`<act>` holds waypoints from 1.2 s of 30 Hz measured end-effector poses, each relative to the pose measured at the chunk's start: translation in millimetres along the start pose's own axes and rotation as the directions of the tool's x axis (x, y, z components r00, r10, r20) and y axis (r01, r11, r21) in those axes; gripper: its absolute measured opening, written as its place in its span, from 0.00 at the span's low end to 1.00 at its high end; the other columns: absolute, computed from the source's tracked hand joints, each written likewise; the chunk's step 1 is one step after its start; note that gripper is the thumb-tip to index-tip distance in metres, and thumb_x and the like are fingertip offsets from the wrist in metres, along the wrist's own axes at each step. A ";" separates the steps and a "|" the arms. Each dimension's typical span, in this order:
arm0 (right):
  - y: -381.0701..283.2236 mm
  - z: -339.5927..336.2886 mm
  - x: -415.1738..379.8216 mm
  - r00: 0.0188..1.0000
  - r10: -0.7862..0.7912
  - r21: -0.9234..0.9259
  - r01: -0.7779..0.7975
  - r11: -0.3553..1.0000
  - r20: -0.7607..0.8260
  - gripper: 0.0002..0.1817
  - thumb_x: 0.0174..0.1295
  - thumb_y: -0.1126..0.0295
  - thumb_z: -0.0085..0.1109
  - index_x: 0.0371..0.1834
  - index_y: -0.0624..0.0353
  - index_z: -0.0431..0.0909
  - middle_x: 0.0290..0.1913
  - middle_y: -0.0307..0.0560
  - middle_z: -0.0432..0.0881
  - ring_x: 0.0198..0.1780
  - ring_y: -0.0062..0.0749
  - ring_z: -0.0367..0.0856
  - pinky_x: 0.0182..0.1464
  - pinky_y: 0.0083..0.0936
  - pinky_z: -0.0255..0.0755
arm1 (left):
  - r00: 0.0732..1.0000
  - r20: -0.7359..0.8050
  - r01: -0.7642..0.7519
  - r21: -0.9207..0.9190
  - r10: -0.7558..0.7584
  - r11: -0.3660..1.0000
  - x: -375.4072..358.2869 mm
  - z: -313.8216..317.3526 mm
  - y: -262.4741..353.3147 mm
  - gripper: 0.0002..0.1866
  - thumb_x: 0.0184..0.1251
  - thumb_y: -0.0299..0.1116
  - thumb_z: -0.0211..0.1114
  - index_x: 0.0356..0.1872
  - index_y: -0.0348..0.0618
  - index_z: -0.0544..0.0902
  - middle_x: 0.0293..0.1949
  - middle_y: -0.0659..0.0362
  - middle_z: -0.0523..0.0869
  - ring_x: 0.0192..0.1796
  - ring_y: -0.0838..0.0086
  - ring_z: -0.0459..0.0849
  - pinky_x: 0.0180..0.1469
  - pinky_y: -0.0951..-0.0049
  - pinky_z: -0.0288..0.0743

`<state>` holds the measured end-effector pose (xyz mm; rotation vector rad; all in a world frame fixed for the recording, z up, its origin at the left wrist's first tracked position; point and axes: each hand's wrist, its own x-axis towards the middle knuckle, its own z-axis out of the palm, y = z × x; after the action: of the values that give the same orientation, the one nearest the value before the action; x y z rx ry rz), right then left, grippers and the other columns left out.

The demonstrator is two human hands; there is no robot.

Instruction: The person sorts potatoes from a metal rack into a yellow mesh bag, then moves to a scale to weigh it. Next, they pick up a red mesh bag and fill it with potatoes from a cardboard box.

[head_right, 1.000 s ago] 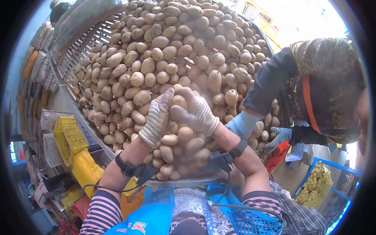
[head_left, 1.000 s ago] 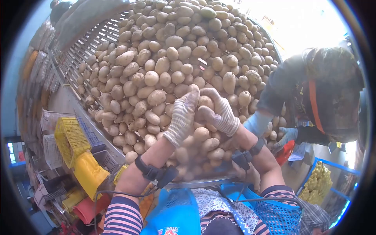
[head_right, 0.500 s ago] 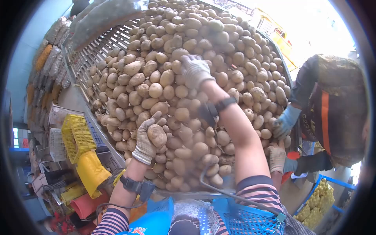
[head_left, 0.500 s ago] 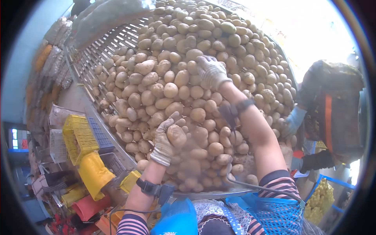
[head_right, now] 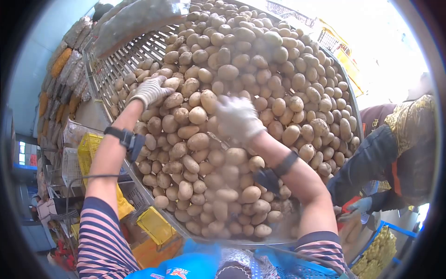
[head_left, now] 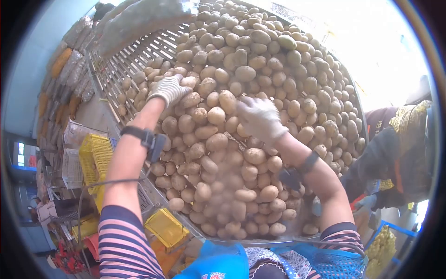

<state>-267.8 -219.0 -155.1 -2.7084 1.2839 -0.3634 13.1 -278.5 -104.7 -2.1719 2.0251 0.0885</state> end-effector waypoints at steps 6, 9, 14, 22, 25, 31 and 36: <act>-8.8 30.2 55.0 0.997 0.005 0.109 -0.014 0.994 0.083 0.33 0.46 0.68 0.63 0.59 0.40 0.64 0.52 0.57 0.73 0.47 0.55 0.78 0.46 0.44 0.74 | 0.974 -0.078 -0.217 -0.567 0.211 0.794 -10.0 6.3 -13.4 0.36 0.54 0.43 0.71 0.64 0.40 0.69 0.60 0.49 0.74 0.64 0.62 0.71 0.64 0.64 0.66; -3.3 31.2 41.9 0.998 0.018 0.276 -0.034 0.960 0.063 0.32 0.50 0.65 0.61 0.63 0.49 0.66 0.50 0.57 0.76 0.45 0.49 0.80 0.44 0.41 0.76 | 0.950 -0.072 -0.143 -0.965 0.304 0.218 -63.5 -5.8 -9.6 0.33 0.58 0.31 0.68 0.65 0.42 0.67 0.57 0.55 0.76 0.57 0.70 0.76 0.59 0.73 0.72; -39.9 -1.2 -3.7 0.970 0.244 0.785 0.146 -0.603 0.007 0.26 0.53 0.79 0.60 0.57 0.52 0.69 0.49 0.44 0.75 0.45 0.29 0.77 0.45 0.29 0.79 | 0.908 -0.189 -0.146 -0.979 0.375 -0.139 -131.2 23.2 -20.2 0.29 0.63 0.33 0.60 0.66 0.42 0.64 0.53 0.54 0.79 0.46 0.72 0.82 0.47 0.72 0.80; -198.6 -12.9 -101.1 0.946 0.062 0.720 -0.199 -0.665 0.318 0.19 0.66 0.55 0.50 0.54 0.54 0.71 0.46 0.44 0.78 0.48 0.32 0.80 0.41 0.30 0.80 | 0.807 -0.055 0.504 -0.455 0.588 -0.734 -314.0 102.8 -45.4 0.32 0.63 0.55 0.58 0.62 0.44 0.69 0.48 0.54 0.80 0.39 0.68 0.83 0.40 0.67 0.79; -293.2 50.4 -152.8 0.803 -0.151 0.615 -0.548 -0.567 0.576 0.20 0.64 0.56 0.54 0.51 0.59 0.73 0.47 0.43 0.77 0.46 0.28 0.78 0.44 0.24 0.75 | 0.963 0.136 0.270 -0.466 0.233 -0.843 -444.4 163.7 -64.7 0.30 0.66 0.56 0.54 0.58 0.42 0.72 0.47 0.57 0.81 0.39 0.72 0.82 0.41 0.72 0.77; -442.8 195.0 -213.3 0.715 -0.123 0.712 -0.698 -0.073 0.688 0.21 0.59 0.54 0.55 0.49 0.55 0.76 0.40 0.51 0.82 0.44 0.42 0.81 0.37 0.37 0.78 | 0.790 0.591 0.337 -0.196 0.163 -0.921 -564.7 335.7 -154.0 0.27 0.65 0.57 0.50 0.58 0.52 0.73 0.50 0.58 0.81 0.52 0.66 0.78 0.54 0.61 0.74; -410.7 129.1 -212.0 0.959 0.026 0.842 -0.262 0.471 0.283 0.25 0.59 0.56 0.57 0.57 0.58 0.73 0.47 0.56 0.81 0.52 0.46 0.79 0.56 0.34 0.71 | 0.516 0.855 0.502 -0.347 -0.048 -0.792 -548.1 309.9 -157.8 0.30 0.66 0.55 0.44 0.62 0.45 0.69 0.61 0.52 0.72 0.60 0.62 0.71 0.62 0.62 0.65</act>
<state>-56.7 205.9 -227.3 -1.6648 0.8662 -0.4894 151.0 322.0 -309.1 -2.7769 -0.8464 2.9078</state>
